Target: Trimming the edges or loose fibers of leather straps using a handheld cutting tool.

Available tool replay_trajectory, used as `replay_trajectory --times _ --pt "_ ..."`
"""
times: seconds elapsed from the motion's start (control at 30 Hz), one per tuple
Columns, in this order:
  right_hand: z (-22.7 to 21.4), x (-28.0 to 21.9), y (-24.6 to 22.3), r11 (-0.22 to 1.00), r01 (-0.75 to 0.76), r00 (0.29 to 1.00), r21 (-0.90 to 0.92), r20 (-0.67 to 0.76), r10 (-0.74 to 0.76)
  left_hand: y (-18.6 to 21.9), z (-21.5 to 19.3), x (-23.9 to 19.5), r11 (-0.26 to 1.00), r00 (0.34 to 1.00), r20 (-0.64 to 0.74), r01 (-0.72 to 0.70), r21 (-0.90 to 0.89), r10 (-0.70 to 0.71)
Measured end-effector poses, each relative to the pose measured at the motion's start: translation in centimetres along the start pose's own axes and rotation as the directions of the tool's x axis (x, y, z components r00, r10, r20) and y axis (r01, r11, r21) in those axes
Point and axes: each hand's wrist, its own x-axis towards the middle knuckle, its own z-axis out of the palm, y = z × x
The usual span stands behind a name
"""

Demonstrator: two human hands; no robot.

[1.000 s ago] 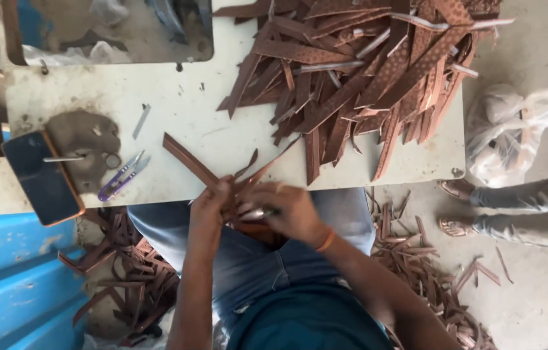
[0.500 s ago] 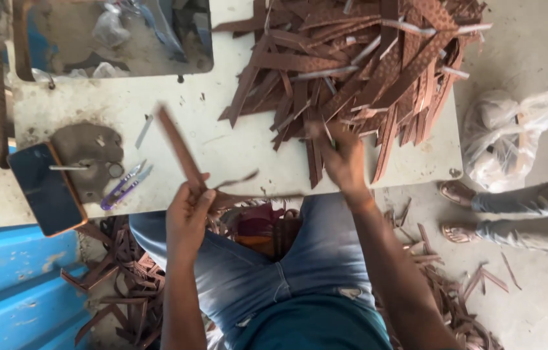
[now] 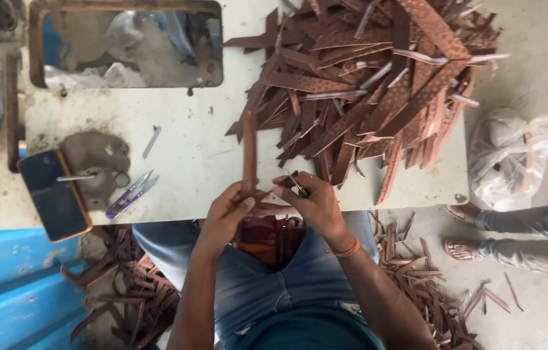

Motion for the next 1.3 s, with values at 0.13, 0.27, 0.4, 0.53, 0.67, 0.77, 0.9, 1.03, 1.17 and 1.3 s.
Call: replay_trajectory --times 0.13,0.27,0.4,0.53,0.67,0.77,0.9,1.03,1.17,1.3 --pt "0.7 0.1 -2.4 0.996 0.084 0.994 -0.003 -0.067 -0.084 0.1 1.7 0.6 0.997 0.996 -0.042 0.073 -0.040 -0.075" --pt "2.6 0.6 1.4 0.926 0.289 0.945 -0.241 -0.080 -0.316 -0.1 4.3 0.5 0.738 0.877 -0.330 -0.040 0.673 0.348" --pt "2.9 0.5 2.7 0.937 0.255 0.956 -0.239 -0.082 -0.281 -0.8 6.0 0.4 0.599 0.867 -0.165 -0.176 0.781 0.470" --pt "2.4 -0.5 4.1 0.943 0.293 0.947 -0.159 -0.089 -0.309 -1.5 6.1 1.1 0.589 0.850 -0.203 -0.148 0.794 0.486" --pt "1.3 -0.9 3.7 0.873 0.351 0.899 -0.339 -0.138 -0.415 -2.9 4.5 2.7 0.580 0.853 -0.212 -0.124 0.805 0.477" --pt "0.0 -0.9 7.4 0.835 0.281 0.919 -0.474 -0.119 -0.377 -4.8 3.4 3.4 0.757 0.896 -0.272 -0.099 0.646 0.350" --pt "-1.6 -0.8 5.3 0.830 0.312 0.924 -0.462 -0.055 -0.378 -0.8 4.4 1.9 0.839 0.900 -0.333 -0.062 0.541 0.282" --pt "-1.9 -0.5 2.1 0.842 0.330 0.932 -0.426 0.003 -0.364 -0.9 4.1 2.6 0.835 0.909 -0.366 0.040 0.549 0.198" --pt "-1.0 -1.1 5.7 0.781 0.386 0.905 -0.492 0.036 -0.424 -1.9 3.7 3.0 0.743 0.930 -0.267 -0.011 0.669 0.254" --pt "-0.9 -0.6 3.3 0.705 0.400 0.890 -0.586 0.066 -0.450 -2.4 3.4 2.8 0.713 0.940 -0.216 -0.041 0.700 0.265"
